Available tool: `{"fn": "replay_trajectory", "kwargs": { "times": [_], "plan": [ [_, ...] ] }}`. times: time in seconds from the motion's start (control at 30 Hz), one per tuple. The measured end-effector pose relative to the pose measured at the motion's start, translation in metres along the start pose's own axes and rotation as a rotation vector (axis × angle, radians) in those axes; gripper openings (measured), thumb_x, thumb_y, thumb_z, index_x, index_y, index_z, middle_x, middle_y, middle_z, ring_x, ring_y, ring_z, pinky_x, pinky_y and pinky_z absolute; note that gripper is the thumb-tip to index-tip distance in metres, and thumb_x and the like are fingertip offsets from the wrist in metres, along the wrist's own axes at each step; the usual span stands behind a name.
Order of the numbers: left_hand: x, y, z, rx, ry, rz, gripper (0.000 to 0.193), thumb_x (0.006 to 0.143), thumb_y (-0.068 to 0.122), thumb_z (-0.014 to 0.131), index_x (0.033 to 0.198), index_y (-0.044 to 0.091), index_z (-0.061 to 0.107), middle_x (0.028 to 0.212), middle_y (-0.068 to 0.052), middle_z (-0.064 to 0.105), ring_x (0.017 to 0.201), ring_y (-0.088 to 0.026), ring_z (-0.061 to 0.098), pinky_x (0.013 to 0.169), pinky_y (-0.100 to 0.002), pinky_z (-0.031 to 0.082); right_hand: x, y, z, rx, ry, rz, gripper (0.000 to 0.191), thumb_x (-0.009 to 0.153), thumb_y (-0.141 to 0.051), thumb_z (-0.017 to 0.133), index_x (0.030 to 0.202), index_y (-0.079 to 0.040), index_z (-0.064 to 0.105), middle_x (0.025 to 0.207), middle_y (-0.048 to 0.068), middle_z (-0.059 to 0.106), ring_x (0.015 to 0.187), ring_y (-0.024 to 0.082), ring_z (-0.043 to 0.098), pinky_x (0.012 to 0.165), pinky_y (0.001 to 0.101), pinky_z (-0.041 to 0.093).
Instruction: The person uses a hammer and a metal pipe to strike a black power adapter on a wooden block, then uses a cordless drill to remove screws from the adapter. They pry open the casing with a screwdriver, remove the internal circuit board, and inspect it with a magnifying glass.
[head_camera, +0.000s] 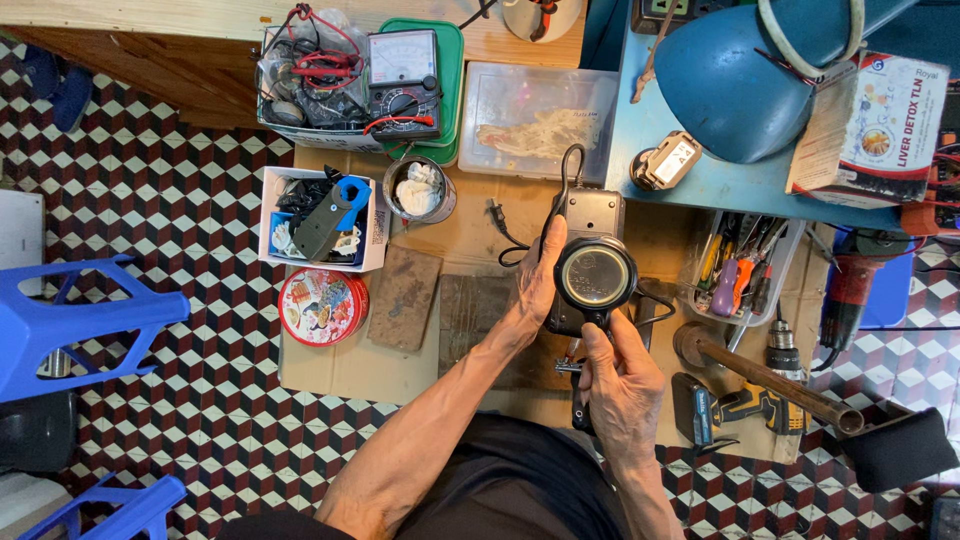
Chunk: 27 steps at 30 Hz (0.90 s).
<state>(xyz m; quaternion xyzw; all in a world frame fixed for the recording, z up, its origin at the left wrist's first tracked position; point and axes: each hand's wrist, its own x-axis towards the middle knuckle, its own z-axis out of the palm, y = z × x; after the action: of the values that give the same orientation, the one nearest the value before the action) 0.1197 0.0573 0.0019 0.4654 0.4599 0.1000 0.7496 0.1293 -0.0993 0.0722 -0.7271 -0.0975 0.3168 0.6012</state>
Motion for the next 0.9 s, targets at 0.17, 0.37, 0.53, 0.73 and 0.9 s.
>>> {"fn": "replay_trajectory", "kwargs": {
  "times": [0.17, 0.37, 0.53, 0.73, 0.9],
  "plan": [
    [-0.0031, 0.0010, -0.0004, 0.049, 0.000, 0.047, 0.090, 0.092, 0.075, 0.040, 0.132, -0.003, 0.061, 0.123, -0.016, 0.067, 0.114, -0.024, 0.061, 0.098, -0.035, 0.047, -0.0013, 0.0039, -0.0007, -0.007, 0.018, -0.011, 0.048, 0.099, -0.024, 0.064, 0.142, -0.003, 0.060, 0.073, -0.001, 0.060, 0.055, 0.003, 0.053, 0.044, 0.0185, 0.045],
    [-0.0053, 0.0016, 0.0016, 0.066, 0.025, 0.031, 0.090, 0.090, 0.076, 0.041, 0.134, -0.001, 0.058, 0.120, -0.016, 0.067, 0.113, -0.025, 0.062, 0.097, -0.036, 0.048, -0.0010, 0.0054, -0.0027, -0.035, 0.015, 0.001, 0.048, 0.100, -0.025, 0.063, 0.142, -0.003, 0.059, 0.067, -0.001, 0.059, 0.051, 0.004, 0.052, 0.043, 0.0193, 0.044],
    [-0.0059, 0.0027, 0.0018, 0.055, 0.027, 0.016, 0.090, 0.090, 0.077, 0.042, 0.132, -0.001, 0.060, 0.118, -0.017, 0.068, 0.111, -0.025, 0.063, 0.096, -0.036, 0.049, -0.0006, 0.0046, -0.0029, -0.047, 0.013, -0.010, 0.047, 0.100, -0.025, 0.063, 0.141, -0.003, 0.060, 0.068, -0.001, 0.059, 0.052, 0.004, 0.052, 0.043, 0.0192, 0.045],
    [-0.0030, -0.0009, -0.0037, 0.009, 0.008, 0.013, 0.087, 0.090, 0.076, 0.044, 0.129, 0.000, 0.062, 0.118, -0.013, 0.066, 0.109, -0.021, 0.061, 0.096, -0.033, 0.047, -0.0019, 0.0004, 0.0014, -0.043, -0.003, -0.048, 0.047, 0.099, -0.023, 0.065, 0.142, -0.004, 0.060, 0.083, 0.001, 0.064, 0.058, 0.003, 0.054, 0.048, 0.0185, 0.047],
    [0.0012, -0.0056, -0.0042, -0.042, -0.019, 0.077, 0.084, 0.093, 0.073, 0.045, 0.126, -0.002, 0.062, 0.117, -0.012, 0.065, 0.107, -0.020, 0.060, 0.095, -0.033, 0.048, -0.0010, -0.0024, 0.0022, -0.014, -0.023, -0.037, 0.045, 0.100, -0.022, 0.064, 0.142, -0.006, 0.060, 0.085, 0.001, 0.067, 0.060, 0.002, 0.053, 0.050, 0.0178, 0.048]
  ]
}}
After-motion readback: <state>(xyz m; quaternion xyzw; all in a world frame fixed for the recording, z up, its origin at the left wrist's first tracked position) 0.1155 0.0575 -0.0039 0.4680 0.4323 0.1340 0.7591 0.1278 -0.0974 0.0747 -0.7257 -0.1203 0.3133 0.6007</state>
